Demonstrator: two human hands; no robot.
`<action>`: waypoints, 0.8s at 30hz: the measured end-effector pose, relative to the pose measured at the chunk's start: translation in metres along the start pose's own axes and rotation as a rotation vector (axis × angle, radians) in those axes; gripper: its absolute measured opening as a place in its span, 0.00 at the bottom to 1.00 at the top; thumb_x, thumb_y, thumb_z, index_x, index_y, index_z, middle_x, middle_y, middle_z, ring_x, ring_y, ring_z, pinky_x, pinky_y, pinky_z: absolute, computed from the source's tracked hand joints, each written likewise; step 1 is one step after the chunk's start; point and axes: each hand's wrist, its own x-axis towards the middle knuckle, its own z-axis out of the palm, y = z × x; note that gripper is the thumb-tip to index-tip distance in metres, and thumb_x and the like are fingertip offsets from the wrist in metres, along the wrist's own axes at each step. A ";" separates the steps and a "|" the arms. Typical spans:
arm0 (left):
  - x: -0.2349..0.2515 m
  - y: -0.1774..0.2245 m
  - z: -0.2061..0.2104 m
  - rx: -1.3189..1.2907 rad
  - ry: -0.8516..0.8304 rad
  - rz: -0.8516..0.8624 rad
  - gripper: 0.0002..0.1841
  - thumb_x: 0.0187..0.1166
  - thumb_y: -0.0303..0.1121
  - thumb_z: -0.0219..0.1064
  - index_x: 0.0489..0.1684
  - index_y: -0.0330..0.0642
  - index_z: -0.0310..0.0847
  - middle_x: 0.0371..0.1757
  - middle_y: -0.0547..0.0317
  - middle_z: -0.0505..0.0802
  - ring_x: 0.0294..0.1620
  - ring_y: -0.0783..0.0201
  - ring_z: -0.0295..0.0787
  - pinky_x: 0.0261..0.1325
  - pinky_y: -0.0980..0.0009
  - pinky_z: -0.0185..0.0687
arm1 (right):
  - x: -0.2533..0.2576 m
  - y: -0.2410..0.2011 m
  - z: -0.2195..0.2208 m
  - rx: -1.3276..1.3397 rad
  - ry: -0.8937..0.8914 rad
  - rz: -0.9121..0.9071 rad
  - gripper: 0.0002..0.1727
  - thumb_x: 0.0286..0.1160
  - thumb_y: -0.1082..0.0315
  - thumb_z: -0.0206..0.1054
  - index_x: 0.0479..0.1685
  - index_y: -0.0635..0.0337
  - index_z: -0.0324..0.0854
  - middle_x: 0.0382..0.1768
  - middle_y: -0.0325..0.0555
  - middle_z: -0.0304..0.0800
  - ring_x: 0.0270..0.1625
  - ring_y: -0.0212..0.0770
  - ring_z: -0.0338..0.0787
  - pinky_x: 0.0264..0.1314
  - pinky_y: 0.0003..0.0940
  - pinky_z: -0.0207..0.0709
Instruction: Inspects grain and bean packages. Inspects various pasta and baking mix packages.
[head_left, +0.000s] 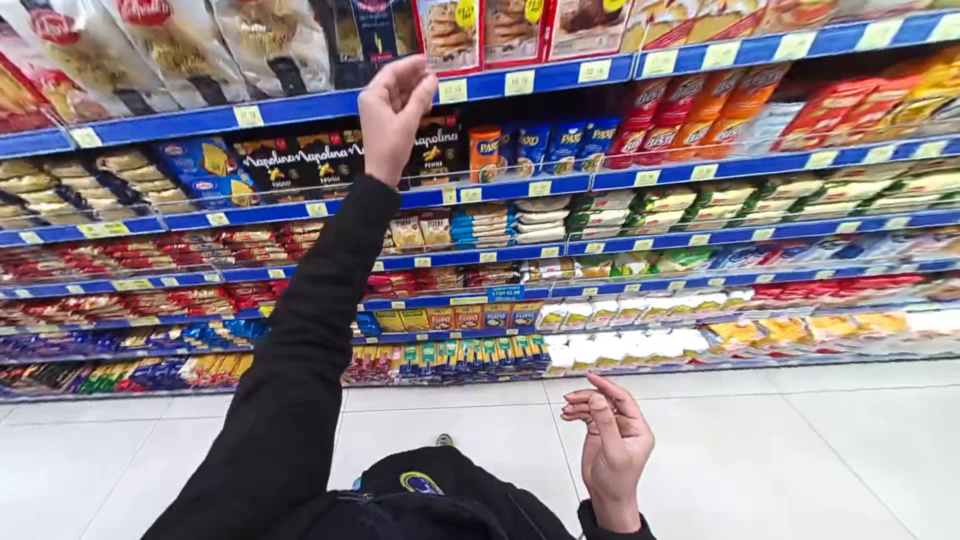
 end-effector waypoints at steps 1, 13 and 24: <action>0.032 -0.014 0.003 0.007 0.018 -0.001 0.21 0.81 0.31 0.70 0.68 0.27 0.79 0.60 0.43 0.91 0.58 0.55 0.93 0.61 0.60 0.92 | 0.001 0.002 -0.002 -0.002 0.010 -0.008 0.20 0.81 0.53 0.69 0.62 0.56 0.86 0.33 0.45 0.96 0.32 0.39 0.96 0.35 0.31 0.93; 0.204 -0.144 0.012 0.174 0.086 -0.333 0.37 0.77 0.39 0.75 0.81 0.30 0.63 0.61 0.34 0.88 0.43 0.51 0.97 0.43 0.59 0.96 | 0.056 0.046 0.019 -0.079 0.115 -0.028 0.16 0.84 0.59 0.65 0.62 0.57 0.84 0.33 0.43 0.96 0.31 0.40 0.96 0.33 0.32 0.93; 0.229 -0.142 0.019 0.253 0.059 -0.365 0.41 0.68 0.54 0.81 0.76 0.36 0.71 0.59 0.41 0.88 0.39 0.55 0.93 0.40 0.61 0.92 | 0.086 0.071 0.042 -0.061 0.062 0.014 0.15 0.81 0.63 0.67 0.62 0.59 0.84 0.32 0.44 0.96 0.31 0.39 0.96 0.33 0.31 0.93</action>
